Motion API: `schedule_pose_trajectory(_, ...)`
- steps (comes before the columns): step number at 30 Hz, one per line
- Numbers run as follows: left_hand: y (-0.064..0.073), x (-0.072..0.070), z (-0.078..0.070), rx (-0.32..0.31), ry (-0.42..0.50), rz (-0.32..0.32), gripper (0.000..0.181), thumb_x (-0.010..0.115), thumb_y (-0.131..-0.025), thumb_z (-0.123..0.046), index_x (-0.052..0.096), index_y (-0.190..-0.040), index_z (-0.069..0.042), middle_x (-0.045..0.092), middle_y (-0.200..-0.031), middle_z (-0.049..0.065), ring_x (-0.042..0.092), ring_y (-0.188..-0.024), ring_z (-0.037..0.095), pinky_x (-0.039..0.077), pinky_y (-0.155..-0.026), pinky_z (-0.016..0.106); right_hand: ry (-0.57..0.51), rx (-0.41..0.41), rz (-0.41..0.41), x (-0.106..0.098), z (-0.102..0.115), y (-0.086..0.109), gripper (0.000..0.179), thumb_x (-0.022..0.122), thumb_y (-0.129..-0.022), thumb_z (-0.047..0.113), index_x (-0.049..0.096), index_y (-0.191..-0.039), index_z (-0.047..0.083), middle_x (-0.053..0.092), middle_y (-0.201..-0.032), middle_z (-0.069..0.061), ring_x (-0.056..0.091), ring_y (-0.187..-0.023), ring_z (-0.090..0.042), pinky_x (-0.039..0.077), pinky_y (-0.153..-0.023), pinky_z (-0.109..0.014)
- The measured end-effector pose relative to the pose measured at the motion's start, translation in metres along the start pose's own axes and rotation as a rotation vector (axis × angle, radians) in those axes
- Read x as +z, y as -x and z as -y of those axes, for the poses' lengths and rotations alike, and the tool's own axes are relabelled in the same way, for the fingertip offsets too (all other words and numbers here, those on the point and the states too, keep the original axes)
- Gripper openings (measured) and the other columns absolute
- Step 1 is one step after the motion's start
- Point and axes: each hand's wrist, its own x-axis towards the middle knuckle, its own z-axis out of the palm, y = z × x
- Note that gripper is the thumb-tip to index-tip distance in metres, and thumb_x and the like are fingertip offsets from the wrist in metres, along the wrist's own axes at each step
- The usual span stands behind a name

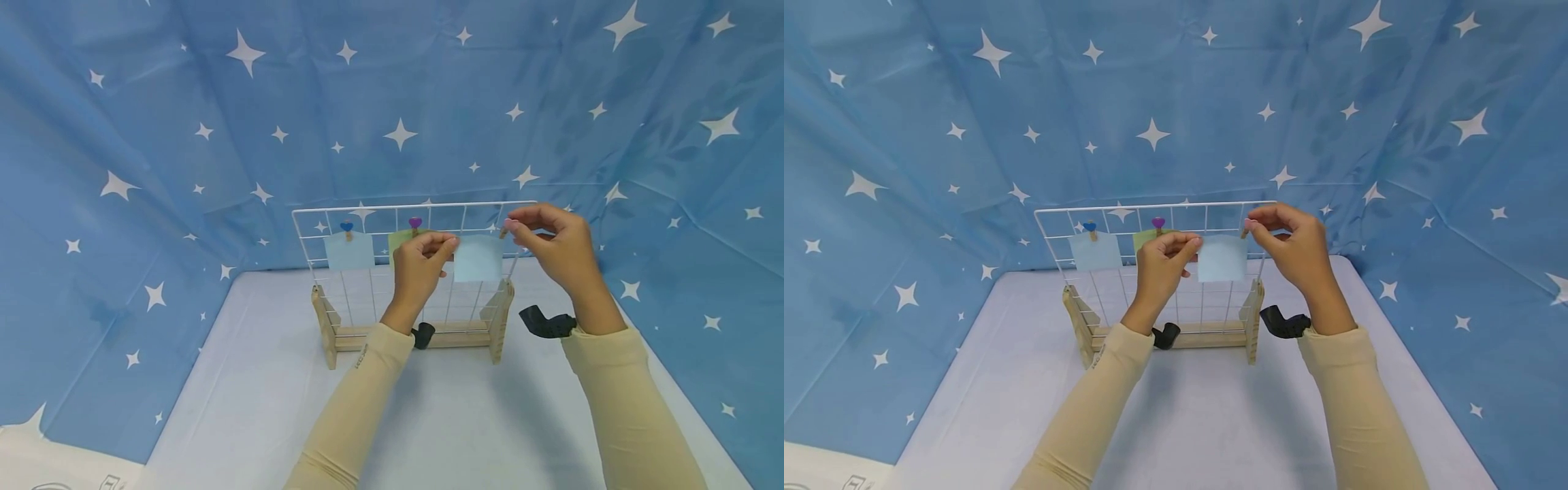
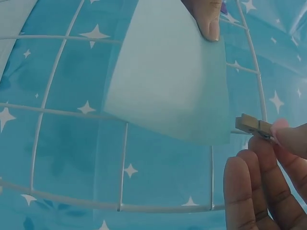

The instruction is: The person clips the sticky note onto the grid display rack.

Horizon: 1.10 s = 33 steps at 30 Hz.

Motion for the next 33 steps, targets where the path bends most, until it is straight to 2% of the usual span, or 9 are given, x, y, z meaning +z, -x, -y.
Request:
schedule_pose_trajectory(4,-0.001,0.001,0.0,-0.005,0.0,-0.012,0.016,0.077,-0.103,-0.016,0.082,-0.108,-0.002,0.081,-0.093,0.013,0.075,-0.076,0.013,0.062,-0.061,0.026,0.022,-0.02,0.018,0.001,0.001,-0.003,0.021,0.076,-0.103,0.011,0.078,-0.117,-0.004,0.071,-0.101,0.018,0.067,-0.087,0.006,0.052,-0.083,-0.007)
schedule_pose_trajectory(10,0.0,0.003,-0.001,-0.009,0.004,-0.04,0.017,0.077,-0.103,-0.017,0.083,-0.11,-0.002,0.081,-0.094,0.013,0.076,-0.076,0.015,0.062,-0.06,0.026,0.024,-0.003,0.063,0.002,0.003,-0.007,0.022,0.076,-0.104,0.013,0.078,-0.119,-0.003,0.078,-0.105,-0.004,0.068,-0.085,0.008,0.054,-0.079,-0.008)
schedule_pose_trajectory(15,0.0,0.006,-0.001,-0.002,0.003,-0.065,0.018,0.077,-0.103,-0.018,0.083,-0.11,-0.002,0.081,-0.095,0.013,0.078,-0.078,0.018,0.062,-0.061,0.026,0.028,0.003,0.046,0.003,0.005,-0.008,0.021,0.075,-0.103,0.01,0.078,-0.118,-0.004,0.078,-0.111,-0.022,0.066,-0.083,0.008,0.052,-0.08,-0.007)
schedule_pose_trajectory(22,-0.001,0.01,-0.002,0.017,-0.024,-0.087,0.018,0.077,-0.103,-0.018,0.083,-0.11,-0.002,0.081,-0.095,0.012,0.079,-0.08,0.02,0.062,-0.061,0.025,0.036,-0.007,0.044,0.002,0.006,-0.009,0.02,0.075,-0.103,0.008,0.078,-0.118,-0.006,0.076,-0.114,-0.024,0.064,-0.082,0.011,0.05,-0.081,-0.005)
schedule_pose_trajectory(27,-0.002,0.012,-0.004,0.045,-0.07,-0.106,0.018,0.078,-0.103,-0.019,0.083,-0.108,-0.002,0.081,-0.093,0.012,0.078,-0.079,0.021,0.06,-0.06,0.023,0.027,-0.061,0.005,0.005,0.007,-0.01,0.014,0.076,-0.101,0.003,0.079,-0.111,-0.007,0.077,-0.11,-0.024,0.064,-0.084,0.01,0.05,-0.082,-0.004)
schedule_pose_trajectory(33,-0.003,0.015,-0.003,0.083,-0.099,-0.128,0.016,0.078,-0.102,-0.016,0.083,-0.106,-0.001,0.081,-0.092,0.013,0.079,-0.079,0.022,0.06,-0.063,0.021,0.059,-0.139,-0.055,0.011,0.007,-0.012,0.007,0.078,-0.098,-0.001,0.082,-0.102,-0.005,0.079,-0.104,-0.023,0.06,-0.086,0.016,0.049,-0.078,-0.003)
